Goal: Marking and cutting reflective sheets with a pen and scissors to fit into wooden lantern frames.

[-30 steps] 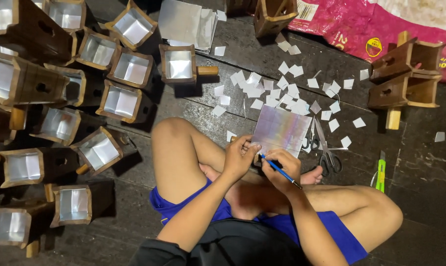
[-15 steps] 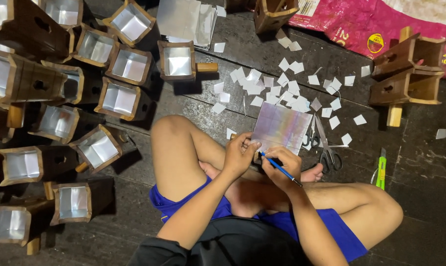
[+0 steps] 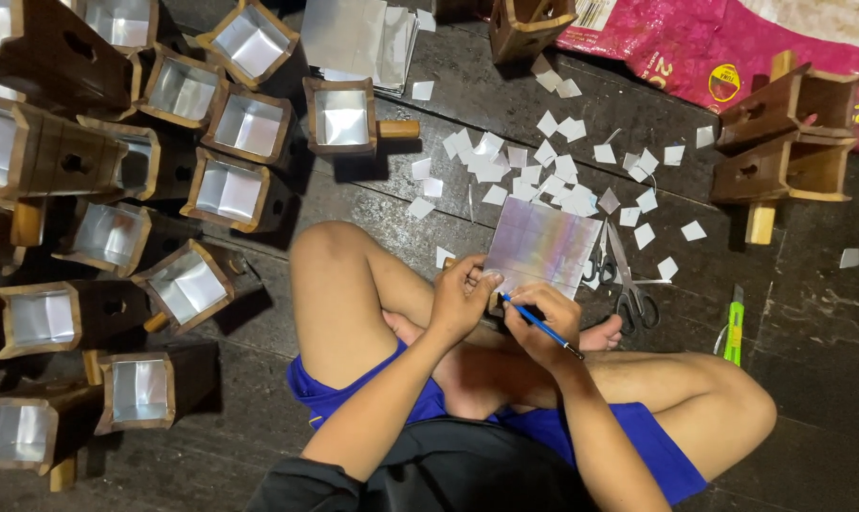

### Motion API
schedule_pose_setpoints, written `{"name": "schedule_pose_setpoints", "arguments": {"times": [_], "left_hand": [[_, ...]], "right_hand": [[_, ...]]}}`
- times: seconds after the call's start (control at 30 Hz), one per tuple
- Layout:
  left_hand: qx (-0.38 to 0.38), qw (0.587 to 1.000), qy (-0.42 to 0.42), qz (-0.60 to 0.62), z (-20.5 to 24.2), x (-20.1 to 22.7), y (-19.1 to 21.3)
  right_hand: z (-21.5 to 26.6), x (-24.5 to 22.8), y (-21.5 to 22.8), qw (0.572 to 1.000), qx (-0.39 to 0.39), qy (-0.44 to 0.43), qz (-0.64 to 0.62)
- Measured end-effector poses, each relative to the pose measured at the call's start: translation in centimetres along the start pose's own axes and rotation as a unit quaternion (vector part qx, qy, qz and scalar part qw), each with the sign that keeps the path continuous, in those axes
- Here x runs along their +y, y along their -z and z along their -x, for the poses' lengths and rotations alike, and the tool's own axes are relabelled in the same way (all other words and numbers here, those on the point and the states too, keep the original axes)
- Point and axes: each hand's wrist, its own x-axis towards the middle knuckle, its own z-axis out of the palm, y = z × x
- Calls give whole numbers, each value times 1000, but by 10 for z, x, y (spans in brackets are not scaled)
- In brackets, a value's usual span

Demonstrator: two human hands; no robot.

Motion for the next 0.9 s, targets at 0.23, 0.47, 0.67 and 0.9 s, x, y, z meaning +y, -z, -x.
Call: {"name": "schedule_pose_setpoints", "arguments": {"times": [0.23,0.47,0.67,0.9], "left_hand": [[-1,1000,0,-24,0,-9,-4],[-9,1000,1,-16,3,0,-1],[-16,1000,20,-11,4,-12,2],[8,996,51,69,-8,-11,8]], "right_hand": [[1,1,-1,1000,1,-15,-4],[2,-11,9,1000,19,-14,-11],[24,-3,40,990,124,-34,51],[42,0,82,982,26,-52,179]]}}
